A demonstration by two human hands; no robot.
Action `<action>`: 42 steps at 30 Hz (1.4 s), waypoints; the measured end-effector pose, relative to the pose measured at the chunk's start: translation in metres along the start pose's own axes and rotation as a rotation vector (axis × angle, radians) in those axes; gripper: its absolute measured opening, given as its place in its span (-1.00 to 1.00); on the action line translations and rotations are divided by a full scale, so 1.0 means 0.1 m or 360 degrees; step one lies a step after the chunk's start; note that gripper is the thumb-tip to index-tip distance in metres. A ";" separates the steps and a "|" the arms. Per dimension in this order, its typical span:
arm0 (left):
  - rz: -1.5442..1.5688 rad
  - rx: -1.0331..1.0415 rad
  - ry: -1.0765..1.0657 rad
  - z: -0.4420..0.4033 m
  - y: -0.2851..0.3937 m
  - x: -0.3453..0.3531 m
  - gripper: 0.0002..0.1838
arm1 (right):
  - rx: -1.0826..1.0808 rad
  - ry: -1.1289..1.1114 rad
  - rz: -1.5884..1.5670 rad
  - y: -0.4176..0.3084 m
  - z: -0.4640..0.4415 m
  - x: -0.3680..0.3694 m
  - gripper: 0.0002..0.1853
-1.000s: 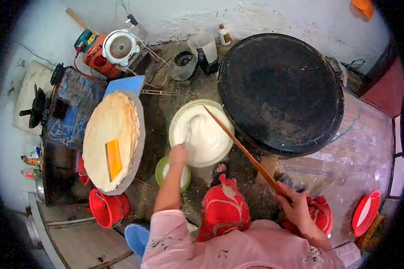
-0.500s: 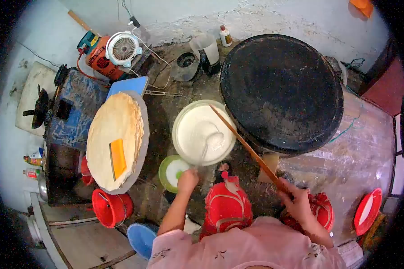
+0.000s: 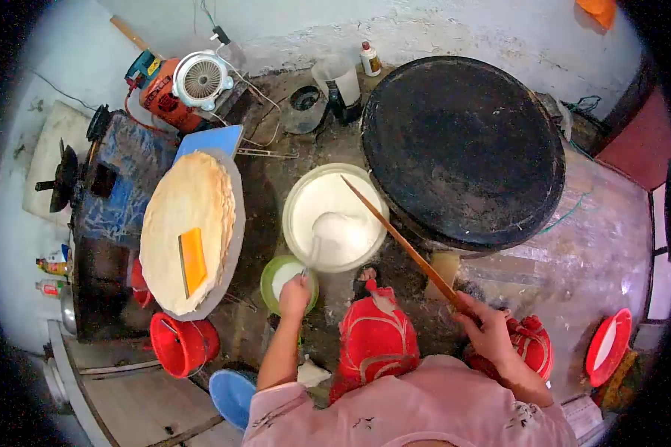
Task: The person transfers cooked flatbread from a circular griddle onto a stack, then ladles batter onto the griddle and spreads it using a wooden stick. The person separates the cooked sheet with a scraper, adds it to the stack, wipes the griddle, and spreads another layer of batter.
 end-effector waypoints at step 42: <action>-0.0599 0.0051 0.0045 0.03 0.58 0.13 -0.72 | -0.0022 0.0066 0.0016 0.02 -0.06 0.05 -0.59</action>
Point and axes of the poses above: each hand's wrist, its own z-axis away from the middle knuckle, its own x-axis out of the palm, y = z × x, the point moved 10 cm from there along -z, towards the middle knuckle, and after that the axes turned 14 degrees about -x, right-handed, at the moved point
